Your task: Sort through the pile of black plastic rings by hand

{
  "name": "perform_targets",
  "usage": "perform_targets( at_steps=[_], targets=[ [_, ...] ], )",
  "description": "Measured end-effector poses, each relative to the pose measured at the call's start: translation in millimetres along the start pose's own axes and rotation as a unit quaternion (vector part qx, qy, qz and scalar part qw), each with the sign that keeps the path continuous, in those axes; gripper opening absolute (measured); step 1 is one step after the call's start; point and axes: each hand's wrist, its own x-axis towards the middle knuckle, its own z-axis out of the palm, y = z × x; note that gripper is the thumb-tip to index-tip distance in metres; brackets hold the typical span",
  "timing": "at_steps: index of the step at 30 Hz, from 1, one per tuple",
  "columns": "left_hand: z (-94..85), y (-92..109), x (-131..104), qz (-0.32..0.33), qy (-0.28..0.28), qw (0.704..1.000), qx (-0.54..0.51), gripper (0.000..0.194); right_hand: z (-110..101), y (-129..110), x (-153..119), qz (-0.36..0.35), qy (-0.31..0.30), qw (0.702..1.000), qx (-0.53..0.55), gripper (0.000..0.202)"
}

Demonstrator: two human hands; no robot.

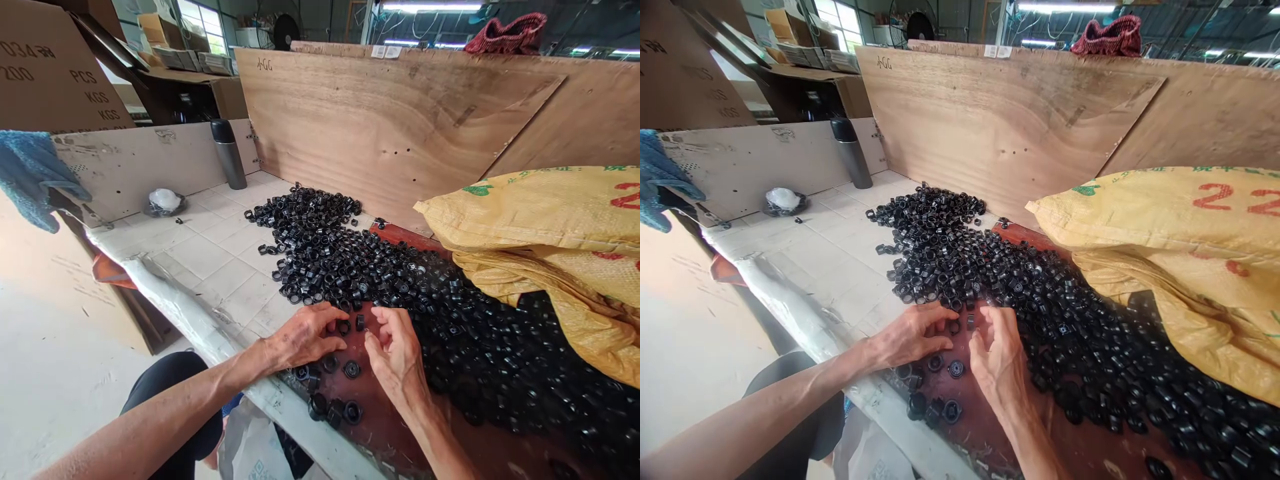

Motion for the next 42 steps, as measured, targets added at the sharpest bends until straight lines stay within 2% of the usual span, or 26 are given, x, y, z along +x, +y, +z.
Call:
perform_targets(
  at_steps=[2,5,9,12,14,17,19,20,23,25,26,28,31,35,39,41,42],
  targets=[
    [5.2,-4,2,0.025,0.0,0.999,0.049,0.033,0,0,2,-0.036,-0.048,0.998,-0.016,0.025],
    [8.1,-7,1,0.039,0.007,0.997,0.06,0.027,1,-4,3,-0.067,-0.1,0.992,-0.033,0.017],
    [8.6,-9,-1,0.069,-0.002,0.997,0.046,0.023,4,-11,2,-0.079,-0.109,0.99,-0.032,0.048],
    [9.4,-8,-3,0.099,0.002,0.994,0.053,0.023,7,-13,1,-0.101,-0.127,0.987,-0.011,0.042],
    [9.5,-6,-4,0.101,0.02,0.993,0.059,0.023,3,-14,1,-0.094,-0.114,0.989,-0.018,0.043],
    [7.7,-2,-5,0.082,0.053,0.993,0.063,0.026,-19,-16,5,-0.03,-0.049,0.99,-0.131,0.03],
    [5.6,0,-5,0.083,0.049,0.994,0.052,0.027,-45,-18,9,0.038,-0.018,0.966,-0.254,0.012],
    [4.5,1,-5,0.09,0.036,0.994,0.043,0.028,-58,-18,11,0.073,-0.023,0.949,-0.305,0.016],
    [2.4,2,-4,0.122,-0.015,0.992,0.027,0.028,-91,-16,14,0.167,-0.13,0.896,-0.389,0.044],
    [2.0,2,-4,0.136,-0.036,0.99,0.026,0.028,-98,-9,14,0.195,-0.194,0.878,-0.391,0.057],
    [2.1,2,-3,0.137,-0.039,0.989,0.027,0.027,-97,-4,12,0.19,-0.209,0.88,-0.382,0.061],
    [2.5,1,-3,0.131,-0.038,0.99,0.029,0.026,-86,6,9,0.15,-0.204,0.903,-0.347,0.063],
    [3.1,0,-3,0.128,-0.036,0.991,0.026,0.025,-61,23,8,0.082,-0.166,0.938,-0.293,0.055],
    [3.3,-2,-3,0.125,-0.042,0.991,0.013,0.024,-38,40,14,0.033,-0.095,0.961,-0.259,0.052],
    [4.8,-4,-2,0.12,-0.033,0.992,0.015,0.023,-46,37,19,-0.004,-0.028,0.97,-0.241,0.059],
    [5.4,-3,-3,0.111,-0.021,0.994,0.016,0.024,-56,26,18,-0.007,-0.009,0.972,-0.236,0.043],
    [5.3,-2,-3,0.098,-0.011,0.995,0.014,0.024,-59,20,17,-0.011,-0.019,0.975,-0.221,0.032]
  ],
)
